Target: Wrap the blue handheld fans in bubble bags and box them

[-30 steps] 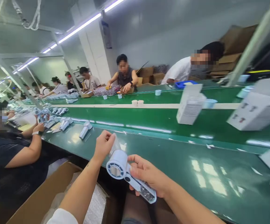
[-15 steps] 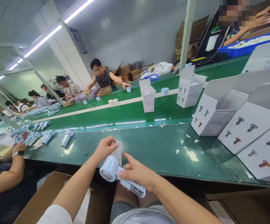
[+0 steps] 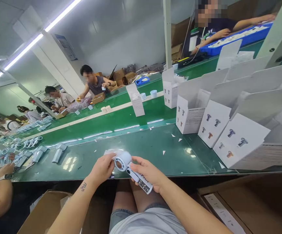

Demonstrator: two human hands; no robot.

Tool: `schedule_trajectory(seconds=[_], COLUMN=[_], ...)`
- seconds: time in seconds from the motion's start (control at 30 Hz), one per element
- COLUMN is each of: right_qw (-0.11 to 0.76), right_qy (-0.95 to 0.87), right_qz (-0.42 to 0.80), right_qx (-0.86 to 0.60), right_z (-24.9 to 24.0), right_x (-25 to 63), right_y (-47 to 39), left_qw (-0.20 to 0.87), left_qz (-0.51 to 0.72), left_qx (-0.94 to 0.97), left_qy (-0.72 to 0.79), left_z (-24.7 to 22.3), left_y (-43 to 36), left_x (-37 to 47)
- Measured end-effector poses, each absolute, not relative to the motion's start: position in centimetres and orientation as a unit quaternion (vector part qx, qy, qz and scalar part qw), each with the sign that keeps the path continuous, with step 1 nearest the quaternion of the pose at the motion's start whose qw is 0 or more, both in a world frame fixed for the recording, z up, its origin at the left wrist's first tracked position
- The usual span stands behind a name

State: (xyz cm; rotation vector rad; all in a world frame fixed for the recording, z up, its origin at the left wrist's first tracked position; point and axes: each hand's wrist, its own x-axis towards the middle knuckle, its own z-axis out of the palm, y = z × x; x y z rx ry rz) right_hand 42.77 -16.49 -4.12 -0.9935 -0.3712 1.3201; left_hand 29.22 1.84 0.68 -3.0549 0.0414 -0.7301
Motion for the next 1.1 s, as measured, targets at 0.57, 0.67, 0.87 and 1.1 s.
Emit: schedule_trajectory(seconds=[0.57,0.67,0.87,1.1], right_qw=[0.675,0.643,0.626,0.668], right_qy=[-0.164,-0.133,-0.158,-0.227], right_qz=[0.507,0.591,0.664,0.446], right_qx=[-0.51,-0.469,-0.378,-0.55], right_z=[-5.0,-4.7,-4.2,-3.4], right_x=[40.9,41.7,43.8,43.3], right_y=[-17.1,-17.2,-17.8,-17.3], left_qw=[-0.044,-0.034,-0.011,-0.071], left_qz=[-0.357,-0.344,-0.243,-0.358], left_qx=[-0.928,-0.931,-0.936,-0.93], left_qy=[0.099,0.116,0.253,-0.041], left_z=[-3.8,-2.4,-0.2,-1.2], left_y=[-5.3,-5.3,-5.0,-4.4], left_x=[30.1,31.0,30.9,30.6])
